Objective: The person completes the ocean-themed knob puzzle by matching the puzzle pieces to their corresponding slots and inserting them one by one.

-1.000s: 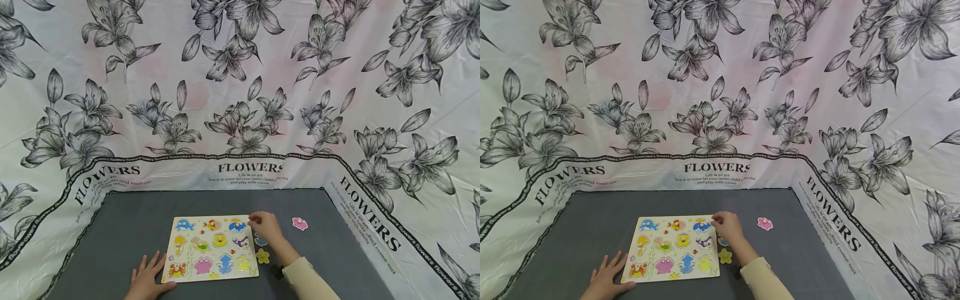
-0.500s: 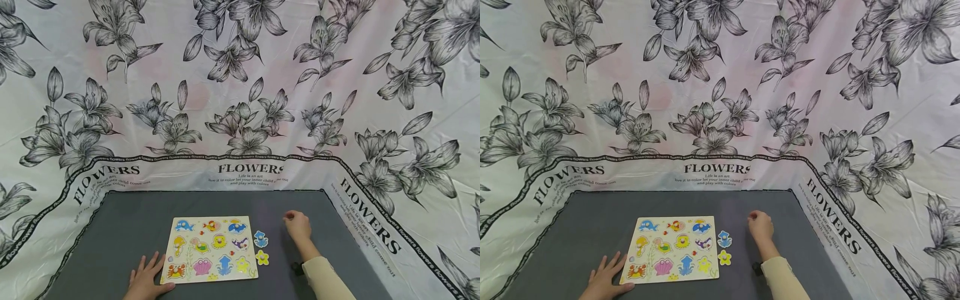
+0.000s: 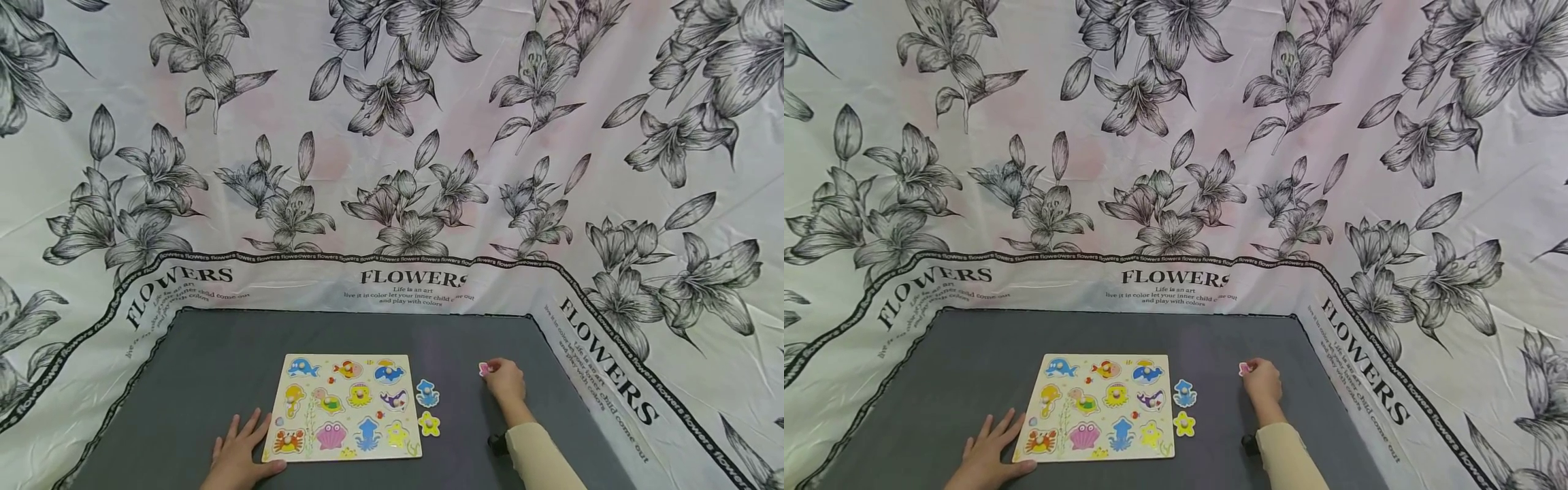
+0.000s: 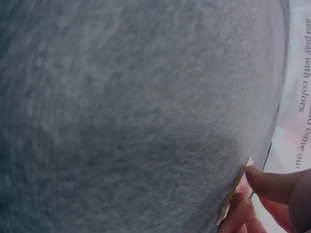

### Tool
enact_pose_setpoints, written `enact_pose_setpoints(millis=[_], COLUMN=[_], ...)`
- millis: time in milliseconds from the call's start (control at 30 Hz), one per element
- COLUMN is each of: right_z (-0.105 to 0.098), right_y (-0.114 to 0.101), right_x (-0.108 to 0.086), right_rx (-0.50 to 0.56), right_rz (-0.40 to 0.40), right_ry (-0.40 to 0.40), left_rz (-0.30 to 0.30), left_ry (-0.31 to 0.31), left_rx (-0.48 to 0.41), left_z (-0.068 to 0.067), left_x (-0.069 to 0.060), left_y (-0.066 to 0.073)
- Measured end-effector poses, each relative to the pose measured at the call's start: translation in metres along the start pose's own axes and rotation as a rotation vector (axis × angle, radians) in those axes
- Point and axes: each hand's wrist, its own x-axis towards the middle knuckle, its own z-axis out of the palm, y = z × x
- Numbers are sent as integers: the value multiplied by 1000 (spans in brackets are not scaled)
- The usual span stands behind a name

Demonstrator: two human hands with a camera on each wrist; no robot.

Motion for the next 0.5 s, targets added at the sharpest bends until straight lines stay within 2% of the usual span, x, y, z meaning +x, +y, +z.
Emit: enact_pose_setpoints(millis=[233, 500], right_z=[4, 4], right_y=[7, 6], right_x=[4, 7], right_rx=[14, 2], right_rz=[-16, -49], right_ry=[25, 18], left_rz=[-9, -11], left_ry=[-6, -7], left_rx=[-5, -22], left_z=[-1, -2], left_x=[-3, -1], left_y=[2, 2])
